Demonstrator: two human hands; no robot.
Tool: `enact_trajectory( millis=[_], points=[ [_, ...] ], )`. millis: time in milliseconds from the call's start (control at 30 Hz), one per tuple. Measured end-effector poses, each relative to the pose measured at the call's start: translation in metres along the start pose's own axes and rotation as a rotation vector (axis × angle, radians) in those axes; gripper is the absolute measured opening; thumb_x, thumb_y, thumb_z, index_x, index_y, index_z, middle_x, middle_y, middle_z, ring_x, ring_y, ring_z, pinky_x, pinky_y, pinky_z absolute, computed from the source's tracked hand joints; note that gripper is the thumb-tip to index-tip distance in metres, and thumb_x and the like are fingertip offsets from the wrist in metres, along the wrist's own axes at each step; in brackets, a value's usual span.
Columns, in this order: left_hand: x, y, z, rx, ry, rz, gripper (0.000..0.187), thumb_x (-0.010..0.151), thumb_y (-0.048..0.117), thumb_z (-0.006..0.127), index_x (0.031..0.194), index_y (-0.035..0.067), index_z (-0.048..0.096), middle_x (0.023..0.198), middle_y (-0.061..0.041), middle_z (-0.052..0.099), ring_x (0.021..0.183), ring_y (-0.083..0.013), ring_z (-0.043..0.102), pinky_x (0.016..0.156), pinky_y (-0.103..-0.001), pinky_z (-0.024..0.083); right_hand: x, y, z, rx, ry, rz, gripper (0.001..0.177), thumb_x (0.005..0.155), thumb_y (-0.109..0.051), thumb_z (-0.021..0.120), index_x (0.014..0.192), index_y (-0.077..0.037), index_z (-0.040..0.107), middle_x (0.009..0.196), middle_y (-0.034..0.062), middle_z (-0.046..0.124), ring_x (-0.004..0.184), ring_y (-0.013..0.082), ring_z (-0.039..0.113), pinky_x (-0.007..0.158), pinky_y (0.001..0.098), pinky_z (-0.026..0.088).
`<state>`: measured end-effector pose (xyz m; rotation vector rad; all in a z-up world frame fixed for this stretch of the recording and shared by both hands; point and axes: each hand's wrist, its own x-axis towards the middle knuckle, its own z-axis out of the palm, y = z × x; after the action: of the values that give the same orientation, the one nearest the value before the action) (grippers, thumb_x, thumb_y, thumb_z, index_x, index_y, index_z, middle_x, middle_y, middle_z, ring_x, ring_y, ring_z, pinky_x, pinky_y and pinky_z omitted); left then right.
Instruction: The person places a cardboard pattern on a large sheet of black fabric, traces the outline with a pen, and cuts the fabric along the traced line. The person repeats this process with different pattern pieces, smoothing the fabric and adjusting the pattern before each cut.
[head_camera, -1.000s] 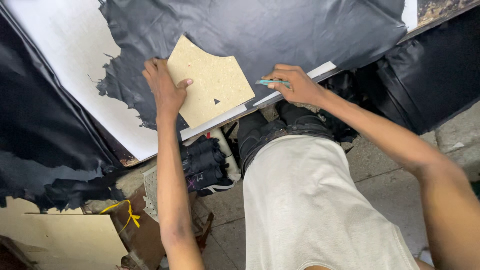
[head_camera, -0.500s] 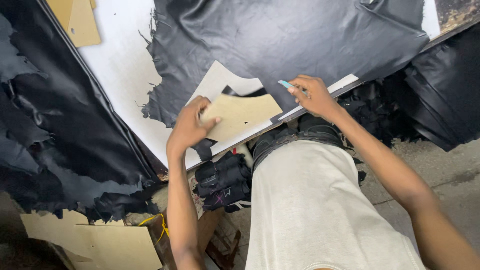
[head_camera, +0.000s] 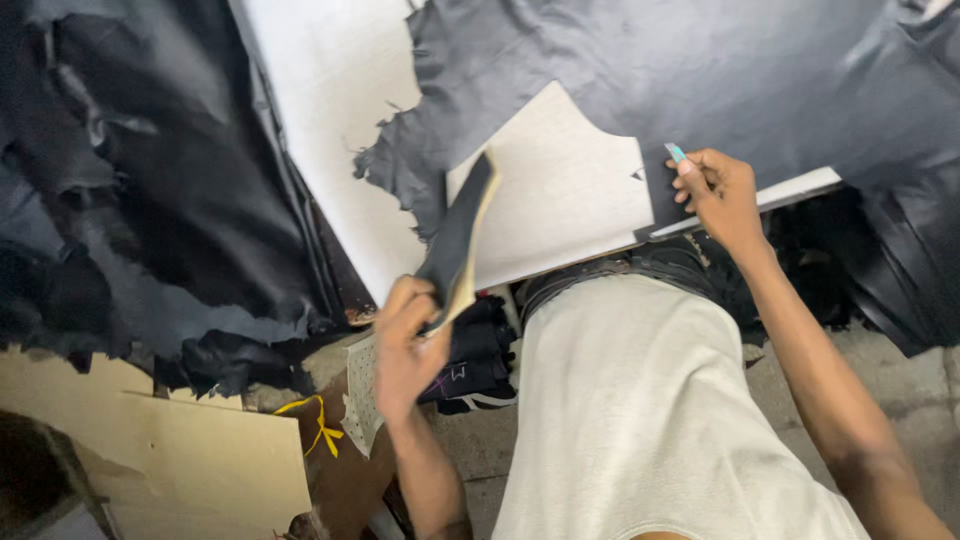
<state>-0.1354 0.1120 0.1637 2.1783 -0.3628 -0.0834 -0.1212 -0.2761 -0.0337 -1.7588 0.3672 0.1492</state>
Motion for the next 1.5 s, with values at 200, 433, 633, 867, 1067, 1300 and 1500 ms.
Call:
enact_trajectory(
  millis=[200,433,633,867,1067,1300,1500],
  points=[
    [-0.043,-0.033,0.052,0.176,-0.173,0.119,0.016,0.070,-0.007,0.063,0.081,0.005,0.059,0.087,-0.004,0.050,0.082,-0.0231,0.050,0.074,-0.037,0.046,0.016,-0.079,0.092,-0.020,-0.156,-0.132,0.023,0.108,-0.020,0.060,0.112,0.000,0.071,0.085,0.0043,0.068,0.073,0.0086,0.064,0.054,0.0244,0.045],
    [-0.053,-0.026,0.066,0.205,-0.216,0.180,0.016,0.077,-0.006,0.067,0.078,0.008,0.059,0.092,-0.004,0.046,0.090,-0.0211,0.049,0.083,-0.037,0.046,0.060,-0.138,0.221,-0.526,-0.643,-0.536,0.039,0.085,-0.027,0.085,0.104,0.003,0.071,0.100,0.0167,0.069,0.084,0.0352,0.066,0.074,0.0443,0.051],
    [-0.100,-0.025,0.051,-0.194,-0.250,0.065,0.019,0.070,-0.014,0.059,0.078,0.003,0.055,0.088,-0.005,0.042,0.085,-0.0225,0.046,0.079,-0.038,0.043,0.068,-0.122,0.272,-0.798,-0.698,-0.544,0.065,0.064,-0.021,0.094,0.118,-0.001,0.063,0.116,0.0178,0.066,0.103,0.0408,0.065,0.082,0.0483,0.051],
    [-0.152,0.038,-0.043,-0.246,-0.177,0.018,0.016,0.069,-0.005,0.061,0.072,0.003,0.049,0.086,-0.006,0.049,0.079,-0.0228,0.047,0.064,-0.035,0.039,0.059,-0.109,0.274,-0.767,-0.630,-0.578,0.055,0.067,-0.021,0.093,0.109,-0.002,0.062,0.106,0.0164,0.064,0.098,0.0407,0.063,0.077,0.0493,0.049],
    [-0.142,0.032,-0.067,0.399,0.240,-0.036,0.021,0.058,0.009,0.064,0.073,0.003,0.051,0.086,-0.008,0.054,0.072,-0.0247,0.046,0.057,-0.037,0.037,0.047,-0.099,0.254,-0.651,-0.577,-0.597,0.034,0.083,-0.017,0.086,0.100,0.000,0.062,0.098,0.0177,0.058,0.090,0.0386,0.060,0.076,0.0474,0.048],
    [0.002,-0.060,-0.069,0.684,0.543,0.058,0.021,0.064,-0.008,0.064,0.077,0.001,0.050,0.089,-0.011,0.051,0.083,-0.0308,0.044,0.069,-0.043,0.034,0.004,-0.081,0.189,-0.378,-0.445,-0.390,0.014,0.086,-0.002,0.073,0.099,-0.001,0.069,0.095,0.0142,0.062,0.079,0.0320,0.062,0.069,0.0428,0.048],
    [0.118,-0.140,-0.049,0.717,0.519,0.000,0.033,0.076,-0.012,0.063,0.106,0.002,0.058,0.111,-0.018,0.055,0.101,-0.0382,0.052,0.085,-0.047,0.041,0.041,-0.076,0.122,-0.329,-0.067,-0.427,0.020,0.089,0.001,0.075,0.107,0.002,0.067,0.101,0.0155,0.062,0.085,0.0316,0.061,0.074,0.0402,0.050]
  ],
)
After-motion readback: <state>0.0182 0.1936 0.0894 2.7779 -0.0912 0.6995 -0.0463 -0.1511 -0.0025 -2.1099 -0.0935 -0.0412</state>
